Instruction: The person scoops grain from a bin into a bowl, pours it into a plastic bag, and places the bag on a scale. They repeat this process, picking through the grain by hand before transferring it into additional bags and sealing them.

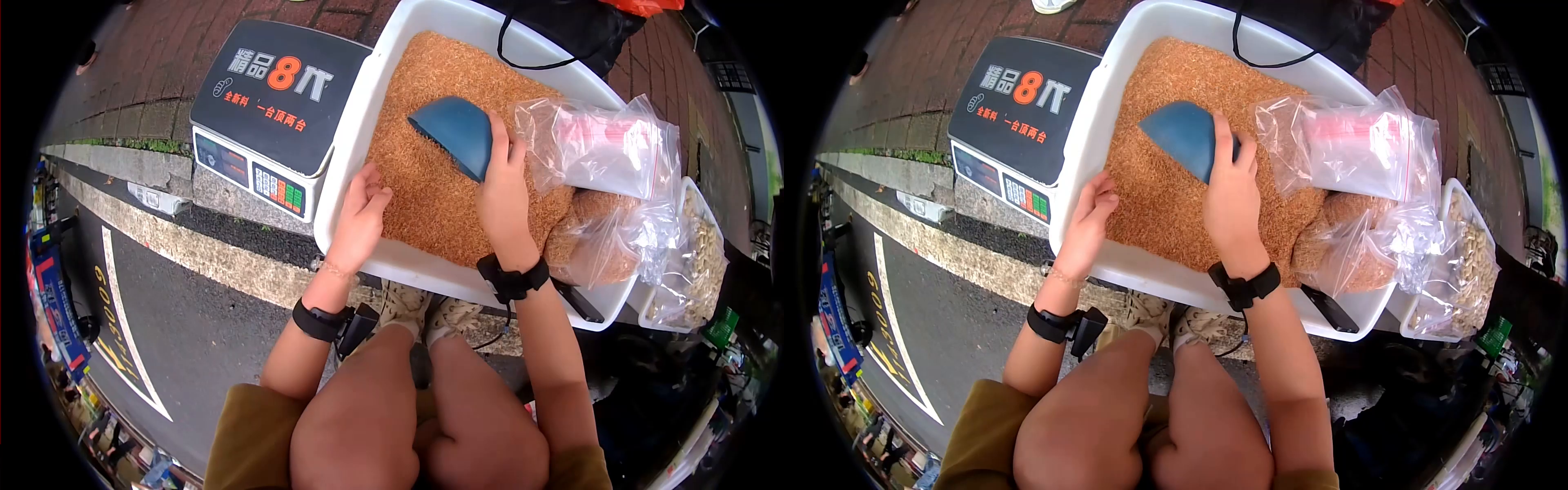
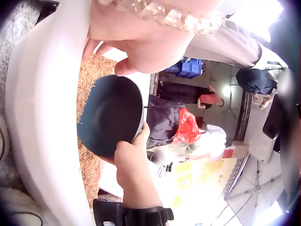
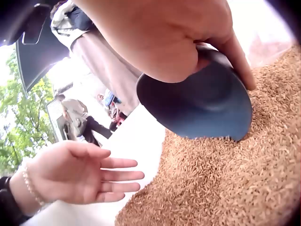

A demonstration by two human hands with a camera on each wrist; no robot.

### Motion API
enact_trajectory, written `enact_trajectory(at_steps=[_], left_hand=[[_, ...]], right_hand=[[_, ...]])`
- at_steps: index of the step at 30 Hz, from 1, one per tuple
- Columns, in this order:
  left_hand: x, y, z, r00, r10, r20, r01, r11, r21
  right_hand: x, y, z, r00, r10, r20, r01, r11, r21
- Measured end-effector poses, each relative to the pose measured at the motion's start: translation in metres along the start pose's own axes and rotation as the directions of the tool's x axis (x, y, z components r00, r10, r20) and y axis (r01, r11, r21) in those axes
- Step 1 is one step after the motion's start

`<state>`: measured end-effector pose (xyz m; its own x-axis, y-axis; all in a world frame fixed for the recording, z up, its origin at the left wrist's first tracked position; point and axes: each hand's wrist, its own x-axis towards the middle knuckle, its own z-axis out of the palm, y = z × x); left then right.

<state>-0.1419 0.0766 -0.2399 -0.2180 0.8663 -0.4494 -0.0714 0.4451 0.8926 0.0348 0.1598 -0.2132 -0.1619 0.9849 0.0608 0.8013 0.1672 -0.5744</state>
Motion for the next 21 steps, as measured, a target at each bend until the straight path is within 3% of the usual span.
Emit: enact_trajectory(at_steps=[2,3,5,7,8,9,10,11,13,15,17,19,21], left_hand=[[0.001,0.000,0.001,1.000,0.004,-0.002,-0.004,1.000,0.003],[0.001,0.000,0.002,1.000,0.003,-0.030,-0.004,1.000,-0.021],[0.001,0.000,0.003,0.998,0.005,-0.060,-0.008,0.999,-0.049],[0.001,0.001,0.003,0.997,0.043,-0.069,-0.047,0.998,-0.046],[-0.001,0.004,0.003,0.997,0.046,-0.069,-0.049,0.998,-0.046],[-0.004,0.008,0.004,0.997,0.041,-0.070,-0.046,0.997,-0.069],[-0.005,0.012,0.005,0.997,0.036,-0.067,-0.042,0.995,-0.091],[-0.005,0.013,0.004,0.997,0.038,-0.063,-0.043,0.995,-0.089],[-0.005,0.014,0.003,0.998,0.050,-0.048,-0.053,0.997,-0.049],[-0.004,0.010,0.004,0.998,0.055,-0.032,-0.056,0.997,-0.047],[-0.002,0.005,0.006,0.996,0.065,-0.060,-0.064,0.998,0.027],[-0.015,0.024,0.017,0.997,0.066,-0.042,-0.066,0.998,0.005],[-0.019,0.034,0.025,0.994,0.016,0.109,-0.005,0.995,-0.101]], right_hand=[[-0.010,-0.014,0.004,0.986,-0.070,0.149,0.081,0.994,-0.068],[-0.011,-0.016,0.005,0.986,-0.072,0.149,0.083,0.994,-0.070],[-0.012,-0.014,0.006,0.956,0.026,0.292,-0.071,0.987,0.144],[-0.008,-0.003,0.003,0.956,0.030,0.291,-0.097,0.971,0.217],[-0.005,0.003,-0.002,0.909,0.169,0.382,-0.336,0.838,0.430],[-0.002,0.010,-0.008,0.826,0.265,0.498,-0.545,0.604,0.581],[0.002,0.018,-0.018,0.738,0.361,0.570,-0.673,0.460,0.580],[0.000,0.033,-0.024,0.739,0.364,0.567,-0.672,0.458,0.582],[-0.016,0.065,-0.027,0.713,0.409,0.570,-0.662,0.123,0.739],[-0.037,0.066,-0.030,0.756,0.426,0.497,-0.598,0.142,0.789],[-0.051,0.068,-0.034,0.718,0.463,0.520,-0.572,-0.032,0.820],[-0.057,0.056,-0.039,0.691,0.535,0.487,-0.530,-0.083,0.844],[-0.067,0.048,-0.036,0.706,0.509,0.492,-0.485,-0.158,0.860]])
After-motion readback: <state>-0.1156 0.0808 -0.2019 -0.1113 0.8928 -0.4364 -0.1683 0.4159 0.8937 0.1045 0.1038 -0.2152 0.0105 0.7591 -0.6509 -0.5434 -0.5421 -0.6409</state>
